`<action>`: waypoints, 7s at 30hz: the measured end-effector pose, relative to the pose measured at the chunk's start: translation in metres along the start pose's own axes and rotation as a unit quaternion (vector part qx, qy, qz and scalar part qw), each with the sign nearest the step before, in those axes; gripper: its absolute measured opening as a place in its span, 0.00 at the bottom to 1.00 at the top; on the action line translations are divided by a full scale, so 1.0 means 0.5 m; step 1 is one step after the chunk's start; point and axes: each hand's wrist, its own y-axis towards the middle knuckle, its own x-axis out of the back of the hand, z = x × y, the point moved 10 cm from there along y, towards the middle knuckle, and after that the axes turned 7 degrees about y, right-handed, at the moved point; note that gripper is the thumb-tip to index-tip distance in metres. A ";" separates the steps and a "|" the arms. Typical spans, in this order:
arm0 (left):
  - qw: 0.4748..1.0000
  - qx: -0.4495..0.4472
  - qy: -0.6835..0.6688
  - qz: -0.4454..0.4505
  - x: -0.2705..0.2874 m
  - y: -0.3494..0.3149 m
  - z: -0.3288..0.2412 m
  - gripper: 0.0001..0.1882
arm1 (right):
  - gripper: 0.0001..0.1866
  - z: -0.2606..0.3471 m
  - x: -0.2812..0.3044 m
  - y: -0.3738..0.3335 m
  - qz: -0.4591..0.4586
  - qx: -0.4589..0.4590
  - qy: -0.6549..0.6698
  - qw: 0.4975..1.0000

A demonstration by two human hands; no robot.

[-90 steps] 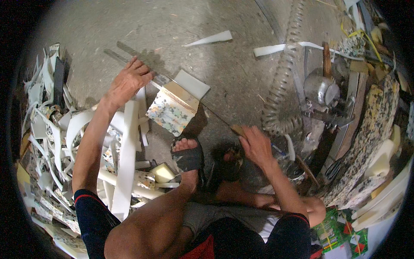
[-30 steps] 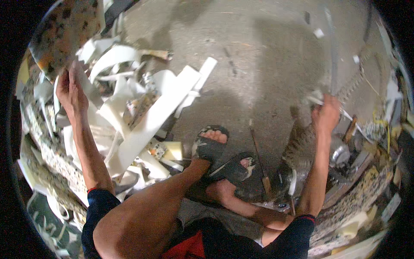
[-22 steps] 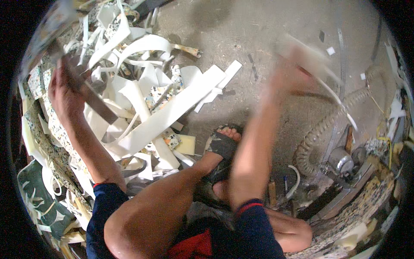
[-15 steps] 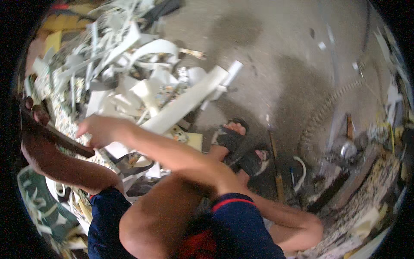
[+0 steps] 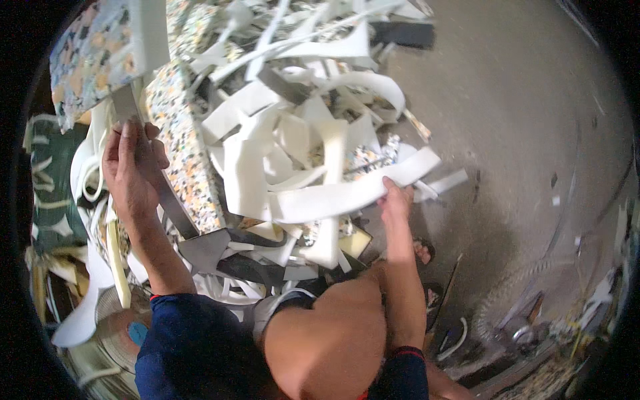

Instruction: The person sits on the floor and assembles small rectangular blocks by applying adhesive and pressing them together. The person uses a spray gun to apply adhesive to the block surfaces and then joins them to form a larger composite block.

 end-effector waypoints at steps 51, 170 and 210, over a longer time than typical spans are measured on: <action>0.964 0.183 -0.083 0.177 -0.026 -0.051 0.259 0.23 | 0.08 0.208 -0.560 -0.700 0.465 0.518 -0.598 0.397; 0.716 -0.542 0.214 0.385 -0.409 -0.413 -0.269 0.07 | 0.21 0.549 0.228 -0.873 0.166 0.477 0.005 0.863; 0.712 -0.537 0.217 0.398 -0.413 -0.428 -0.260 0.07 | 0.20 0.533 0.224 -0.874 0.076 0.489 -0.128 0.860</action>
